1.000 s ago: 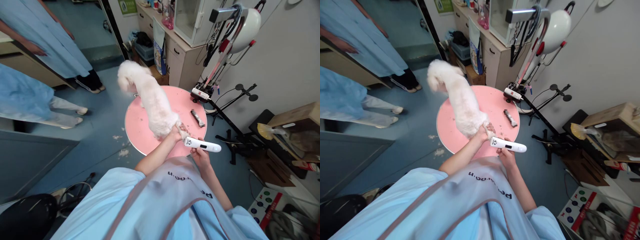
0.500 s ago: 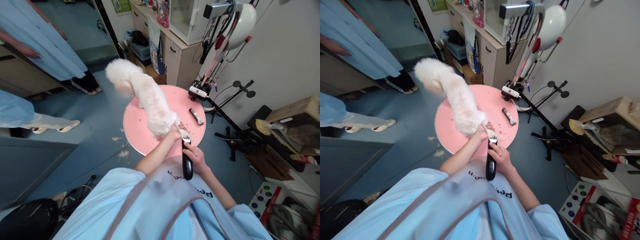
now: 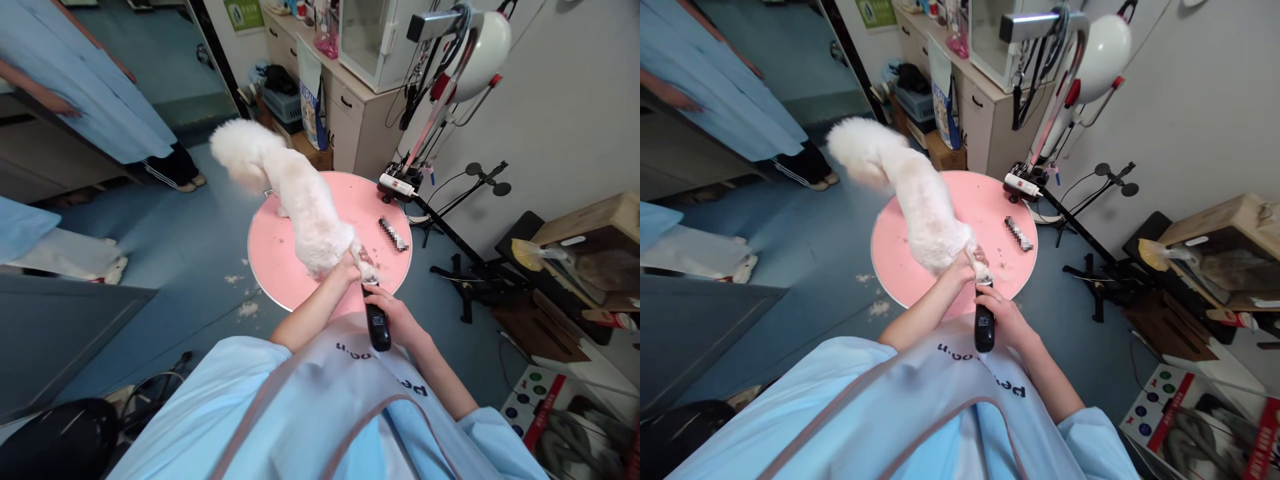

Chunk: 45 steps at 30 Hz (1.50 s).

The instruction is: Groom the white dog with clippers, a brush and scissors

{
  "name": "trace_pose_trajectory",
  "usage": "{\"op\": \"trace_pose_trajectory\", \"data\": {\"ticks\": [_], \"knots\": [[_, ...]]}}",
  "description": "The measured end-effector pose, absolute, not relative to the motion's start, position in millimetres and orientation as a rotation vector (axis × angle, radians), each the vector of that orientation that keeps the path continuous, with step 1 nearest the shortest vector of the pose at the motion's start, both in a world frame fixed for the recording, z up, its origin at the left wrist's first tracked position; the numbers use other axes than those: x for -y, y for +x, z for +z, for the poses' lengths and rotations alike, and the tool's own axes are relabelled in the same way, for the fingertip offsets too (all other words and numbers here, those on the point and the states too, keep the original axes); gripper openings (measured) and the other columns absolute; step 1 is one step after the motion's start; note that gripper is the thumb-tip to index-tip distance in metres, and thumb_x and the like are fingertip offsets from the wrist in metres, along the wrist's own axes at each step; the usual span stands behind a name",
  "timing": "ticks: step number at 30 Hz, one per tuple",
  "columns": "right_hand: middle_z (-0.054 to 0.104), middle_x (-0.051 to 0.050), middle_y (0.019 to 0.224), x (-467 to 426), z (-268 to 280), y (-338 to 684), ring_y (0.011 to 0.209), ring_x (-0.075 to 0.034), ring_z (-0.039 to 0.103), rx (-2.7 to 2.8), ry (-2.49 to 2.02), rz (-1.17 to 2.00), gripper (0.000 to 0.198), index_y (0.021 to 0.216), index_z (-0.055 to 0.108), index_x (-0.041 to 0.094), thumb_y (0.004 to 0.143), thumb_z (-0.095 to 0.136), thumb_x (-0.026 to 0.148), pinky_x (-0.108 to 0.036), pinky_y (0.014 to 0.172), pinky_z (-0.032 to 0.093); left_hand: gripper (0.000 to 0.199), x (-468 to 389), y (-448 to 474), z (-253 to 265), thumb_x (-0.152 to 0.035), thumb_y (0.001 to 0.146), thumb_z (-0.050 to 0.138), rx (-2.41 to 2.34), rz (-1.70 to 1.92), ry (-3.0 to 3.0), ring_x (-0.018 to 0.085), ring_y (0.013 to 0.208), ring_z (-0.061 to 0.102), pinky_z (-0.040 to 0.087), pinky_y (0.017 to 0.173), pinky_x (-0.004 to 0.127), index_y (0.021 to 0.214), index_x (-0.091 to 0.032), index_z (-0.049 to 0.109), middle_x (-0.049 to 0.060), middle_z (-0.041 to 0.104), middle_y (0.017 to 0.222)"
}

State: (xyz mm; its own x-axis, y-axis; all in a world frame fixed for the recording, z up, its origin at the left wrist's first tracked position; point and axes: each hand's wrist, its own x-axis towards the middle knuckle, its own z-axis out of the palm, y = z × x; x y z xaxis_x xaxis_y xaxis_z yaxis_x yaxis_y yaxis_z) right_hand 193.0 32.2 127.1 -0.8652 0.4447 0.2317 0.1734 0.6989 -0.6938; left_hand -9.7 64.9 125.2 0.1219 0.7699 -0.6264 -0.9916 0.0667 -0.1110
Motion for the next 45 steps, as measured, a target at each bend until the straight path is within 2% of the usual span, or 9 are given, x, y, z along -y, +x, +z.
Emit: {"op": "trace_pose_trajectory", "data": {"ticks": [5,10,14,17,24,31,35,41,45], "knots": [[0.058,-0.014,0.144,-36.2,138.6,192.1,0.129,-0.026,0.061,2.528,-0.530,1.066,0.030,0.117,0.065,0.025,0.088,0.059,0.017,-0.042,0.102,0.055,0.040,-64.6,-10.0,121.6,-0.013,0.094,0.040,-0.447,1.397,-0.588,0.010,0.034,0.042,0.036,0.044,0.020,0.055,-0.016,0.044,-0.002,0.042,0.044],[0.074,-0.011,0.113,-36.9,125.1,191.4,0.104,-0.026,0.073,2.323,-0.396,0.950,0.037,0.111,0.061,0.026,0.079,0.079,0.033,-0.039,0.091,0.060,0.042,-63.4,-9.6,124.9,-0.013,0.095,0.041,-0.478,1.391,-0.568,0.009,0.033,0.041,0.035,0.044,0.020,0.054,-0.016,0.043,-0.003,0.041,0.043],[0.076,-0.011,0.115,-38.5,109.7,191.7,0.101,-0.025,0.076,2.205,-0.477,0.696,0.030,0.106,0.055,0.027,0.083,0.073,0.033,-0.039,0.084,0.063,0.041,-62.9,-10.7,128.2,-0.010,0.095,0.040,-0.480,1.411,-0.595,0.008,0.033,0.040,0.036,0.044,0.019,0.054,-0.016,0.043,-0.004,0.040,0.043],[0.077,-0.011,0.112,-38.2,105.5,193.7,0.099,-0.025,0.077,2.210,-0.531,0.626,0.031,0.106,0.050,0.028,0.082,0.070,0.031,-0.039,0.081,0.063,0.040,-61.7,-12.2,129.1,-0.011,0.095,0.041,-0.466,1.399,-0.616,0.008,0.034,0.041,0.036,0.043,0.018,0.055,-0.016,0.045,-0.003,0.041,0.043],[0.074,-0.013,0.122,-42.5,113.4,198.6,0.109,-0.026,0.074,2.246,-0.499,0.713,0.030,0.107,0.054,0.026,0.081,0.069,0.024,-0.039,0.086,0.063,0.043,-60.6,-14.3,130.9,-0.011,0.097,0.038,-0.499,1.382,-0.611,0.008,0.033,0.042,0.037,0.043,0.019,0.055,-0.016,0.044,-0.004,0.041,0.043],[0.073,-0.013,0.124,-37.5,106.8,192.9,0.111,-0.026,0.073,2.173,-0.529,0.715,0.032,0.108,0.054,0.026,0.081,0.070,0.025,-0.039,0.088,0.063,0.039,-62.6,-12.8,126.4,-0.009,0.093,0.043,-0.516,1.395,-0.588,0.008,0.033,0.042,0.037,0.044,0.018,0.055,-0.016,0.044,-0.004,0.041,0.044],[0.071,-0.014,0.128,-32.3,105.5,192.6,0.117,-0.027,0.070,2.210,-0.660,0.745,0.030,0.109,0.056,0.025,0.083,0.070,0.028,-0.043,0.095,0.061,0.040,-62.2,-11.9,122.3,-0.010,0.095,0.042,-0.503,1.397,-0.567,0.007,0.034,0.043,0.037,0.045,0.018,0.056,-0.016,0.043,-0.004,0.041,0.044],[0.074,-0.012,0.122,-30.3,105.1,194.4,0.107,-0.026,0.074,2.238,-0.666,0.707,0.029,0.106,0.059,0.026,0.080,0.070,0.026,-0.041,0.090,0.062,0.039,-59.6,-8.0,112.5,-0.021,0.099,0.042,-0.508,1.387,-0.498,0.011,0.038,0.047,0.042,0.048,0.022,0.062,-0.016,0.050,-0.001,0.047,0.048],[0.074,-0.012,0.123,-34.2,106.3,195.4,0.109,-0.026,0.074,2.260,-0.644,0.705,0.033,0.109,0.057,0.026,0.078,0.069,0.024,-0.041,0.091,0.062,0.050,-55.7,-9.7,111.3,-0.048,0.103,0.036,-0.553,1.280,-0.384,0.018,0.047,0.057,0.050,0.057,0.031,0.073,-0.015,0.058,0.006,0.059,0.057]]}}
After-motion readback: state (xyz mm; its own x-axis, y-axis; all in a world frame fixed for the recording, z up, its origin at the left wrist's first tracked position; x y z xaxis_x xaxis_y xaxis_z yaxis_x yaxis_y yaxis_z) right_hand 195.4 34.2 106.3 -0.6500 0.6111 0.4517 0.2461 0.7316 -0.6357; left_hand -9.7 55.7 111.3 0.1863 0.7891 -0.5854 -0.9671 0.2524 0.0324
